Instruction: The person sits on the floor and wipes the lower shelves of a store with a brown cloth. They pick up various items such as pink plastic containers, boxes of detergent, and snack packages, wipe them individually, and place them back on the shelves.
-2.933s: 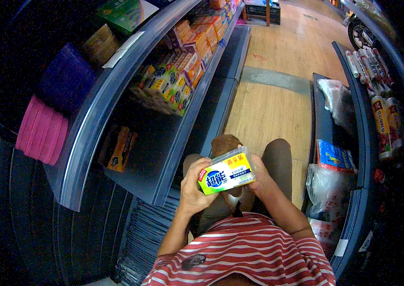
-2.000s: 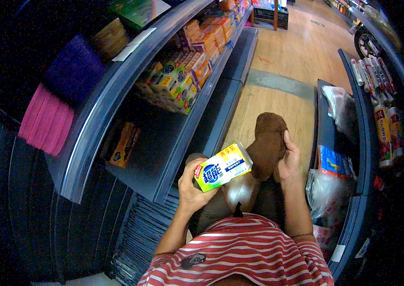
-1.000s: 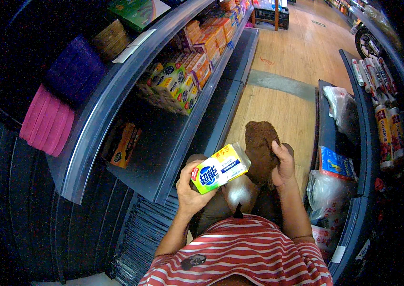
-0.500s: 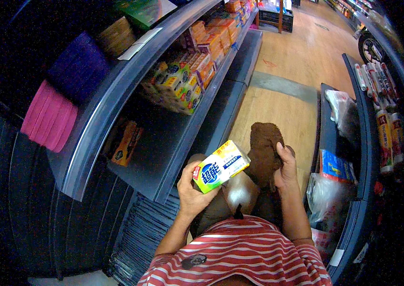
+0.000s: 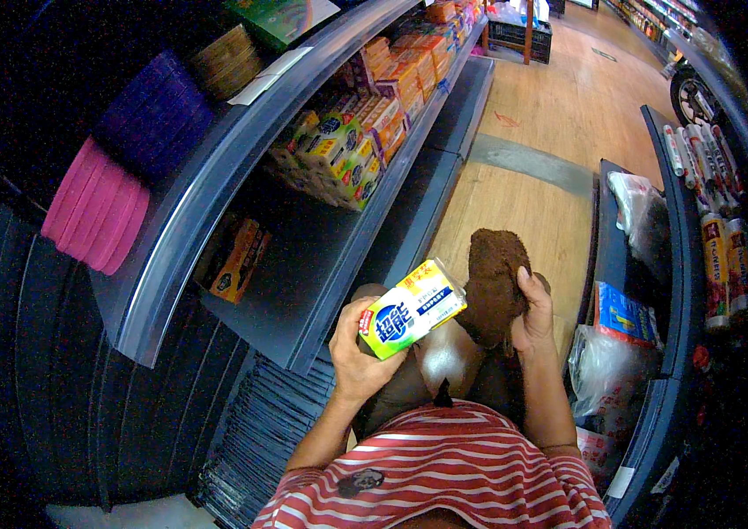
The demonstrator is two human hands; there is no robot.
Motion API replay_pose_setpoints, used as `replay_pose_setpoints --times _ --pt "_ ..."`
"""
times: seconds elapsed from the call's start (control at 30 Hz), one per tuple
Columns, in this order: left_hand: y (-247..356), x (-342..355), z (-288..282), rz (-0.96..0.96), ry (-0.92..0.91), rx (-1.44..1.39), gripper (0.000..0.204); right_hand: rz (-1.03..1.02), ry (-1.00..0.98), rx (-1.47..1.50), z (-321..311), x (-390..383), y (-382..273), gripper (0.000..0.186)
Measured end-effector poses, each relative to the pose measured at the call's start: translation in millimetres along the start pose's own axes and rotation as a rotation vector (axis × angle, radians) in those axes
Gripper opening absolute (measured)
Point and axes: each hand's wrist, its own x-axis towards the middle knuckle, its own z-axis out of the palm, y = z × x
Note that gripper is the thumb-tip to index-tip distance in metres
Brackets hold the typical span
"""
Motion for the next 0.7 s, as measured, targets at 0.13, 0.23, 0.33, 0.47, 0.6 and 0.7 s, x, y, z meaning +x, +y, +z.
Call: replay_pose_setpoints --times 0.13,0.23,0.33,0.47,0.6,0.7 --pt "0.1 -0.3 -0.6 -0.003 0.021 -0.017 0.052 0.004 0.002 0.007 0.0 -0.6 1.3 0.036" --pt "1.9 -0.6 0.4 -0.010 0.025 -0.004 0.052 0.011 -0.007 0.009 -0.3 -0.3 -0.1 0.036" --pt "2.5 -0.2 0.2 -0.018 0.023 0.003 0.053 0.008 0.023 -0.004 0.3 -0.2 1.2 0.038" --pt "3.5 -0.1 0.3 -0.025 0.023 0.014 0.053 0.008 0.036 -0.019 1.1 0.4 1.9 0.043" --pt "-0.5 -1.1 1.1 -0.037 0.030 0.003 0.056 0.015 0.020 -0.016 2.7 0.2 1.3 0.044" --pt "-3.3 -3.6 1.6 -0.071 0.026 -0.030 0.060 0.013 0.035 -0.034 4.0 -0.2 1.1 0.044"
